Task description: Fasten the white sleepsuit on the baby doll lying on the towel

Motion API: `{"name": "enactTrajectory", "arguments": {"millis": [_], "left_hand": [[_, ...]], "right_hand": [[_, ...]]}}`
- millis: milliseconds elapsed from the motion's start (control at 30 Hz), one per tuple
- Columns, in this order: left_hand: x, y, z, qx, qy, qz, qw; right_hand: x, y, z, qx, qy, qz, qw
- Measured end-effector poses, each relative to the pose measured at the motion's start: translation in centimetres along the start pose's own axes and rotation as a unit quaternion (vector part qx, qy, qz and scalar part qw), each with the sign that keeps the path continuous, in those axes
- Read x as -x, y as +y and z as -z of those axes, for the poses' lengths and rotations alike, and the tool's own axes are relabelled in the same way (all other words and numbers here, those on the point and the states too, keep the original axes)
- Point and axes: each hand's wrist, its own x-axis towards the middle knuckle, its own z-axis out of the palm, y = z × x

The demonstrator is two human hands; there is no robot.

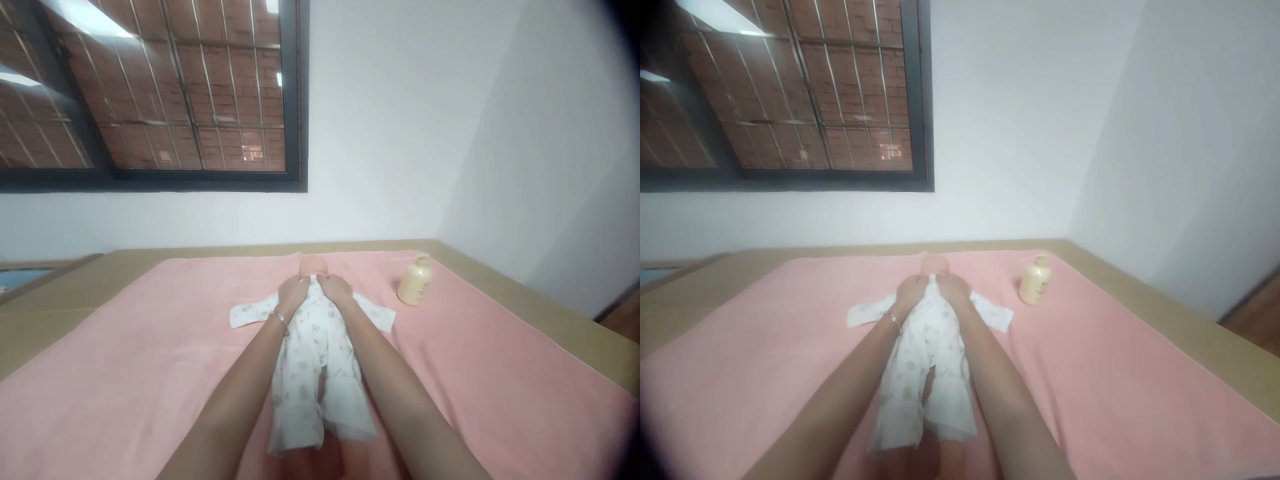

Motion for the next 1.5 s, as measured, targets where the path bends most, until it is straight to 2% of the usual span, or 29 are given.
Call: {"name": "enactTrajectory", "arguments": {"millis": [967, 1500], "left_hand": [[0.36, 0.38, 0.42, 0.012, -0.002, 0.010, 1.000], [0.47, 0.44, 0.47, 0.003, 0.000, 0.005, 1.000]], "right_hand": [[0.05, -0.04, 0.01, 0.031, -0.004, 0.006, 0.999], [-0.14, 0.17, -0.17, 0.014, -0.001, 0.006, 1.000]]}}
